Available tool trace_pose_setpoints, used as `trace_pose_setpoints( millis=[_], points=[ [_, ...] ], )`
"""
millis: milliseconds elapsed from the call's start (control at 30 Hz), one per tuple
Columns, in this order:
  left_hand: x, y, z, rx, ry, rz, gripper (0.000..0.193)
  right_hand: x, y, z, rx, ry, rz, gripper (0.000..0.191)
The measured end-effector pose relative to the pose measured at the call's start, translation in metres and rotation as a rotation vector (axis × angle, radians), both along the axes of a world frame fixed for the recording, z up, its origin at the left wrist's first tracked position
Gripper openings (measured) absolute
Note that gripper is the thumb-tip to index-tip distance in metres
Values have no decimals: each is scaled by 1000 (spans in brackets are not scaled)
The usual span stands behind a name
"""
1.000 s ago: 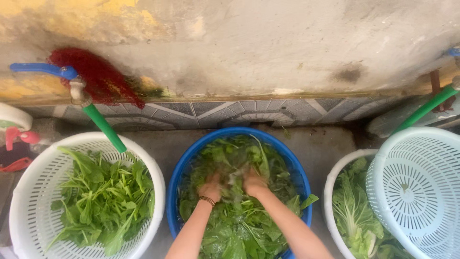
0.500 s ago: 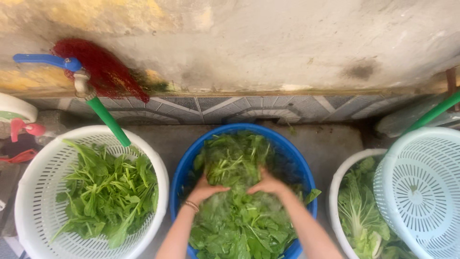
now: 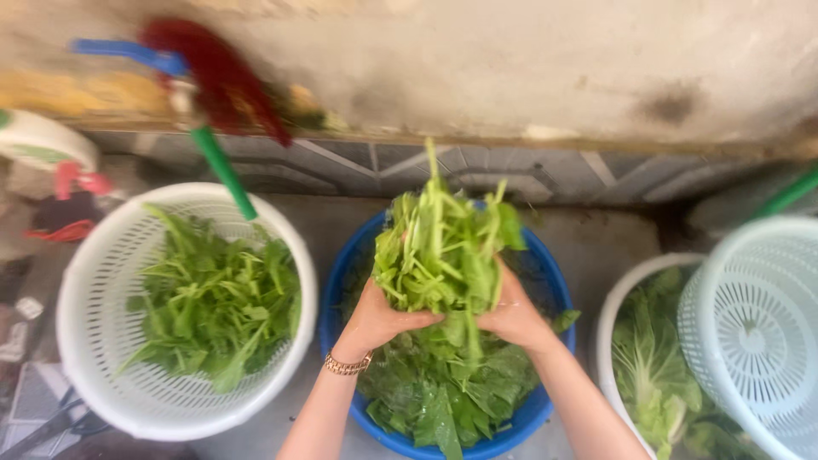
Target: The person washes leafy green vegetables at an outdoor tap. They transfer greens by hand between a blue basin, a white colander, and a white bowl, rinse them under running water from a green hose, drain the blue basin, refill it, and continue rinsing and tossing the leaves in the water.
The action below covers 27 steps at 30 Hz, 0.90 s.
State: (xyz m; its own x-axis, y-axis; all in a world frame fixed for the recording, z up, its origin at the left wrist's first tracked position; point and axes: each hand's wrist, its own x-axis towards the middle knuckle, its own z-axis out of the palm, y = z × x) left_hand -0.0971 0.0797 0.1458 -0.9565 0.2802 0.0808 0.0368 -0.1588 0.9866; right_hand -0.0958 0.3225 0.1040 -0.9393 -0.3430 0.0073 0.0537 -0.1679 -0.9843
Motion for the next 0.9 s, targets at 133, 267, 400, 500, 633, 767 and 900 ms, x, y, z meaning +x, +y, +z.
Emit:
trace_pose_setpoints(
  millis=[133,267,400,500,633,767,900],
  points=[
    [-7,-17,65,-22,-3,58,110,-27,-23,50,139,197,-21,105],
    [-8,-56,104,-11,101,163,110,-45,-70,76,1,198,40,102],
    [11,-135,123,91,56,280,111,-47,-161,74,-59,258,100,104],
    [28,-204,128,-108,148,445,112,-50,-250,56,-117,363,100,112],
    [29,-282,96,-467,278,572,107,-67,-339,12,141,277,313,113],
    [26,-326,7,-823,-38,589,104,-90,-351,-34,754,222,479,94],
    [50,-348,-60,-763,-82,772,102,-105,-322,-52,733,360,325,43]
  ],
)
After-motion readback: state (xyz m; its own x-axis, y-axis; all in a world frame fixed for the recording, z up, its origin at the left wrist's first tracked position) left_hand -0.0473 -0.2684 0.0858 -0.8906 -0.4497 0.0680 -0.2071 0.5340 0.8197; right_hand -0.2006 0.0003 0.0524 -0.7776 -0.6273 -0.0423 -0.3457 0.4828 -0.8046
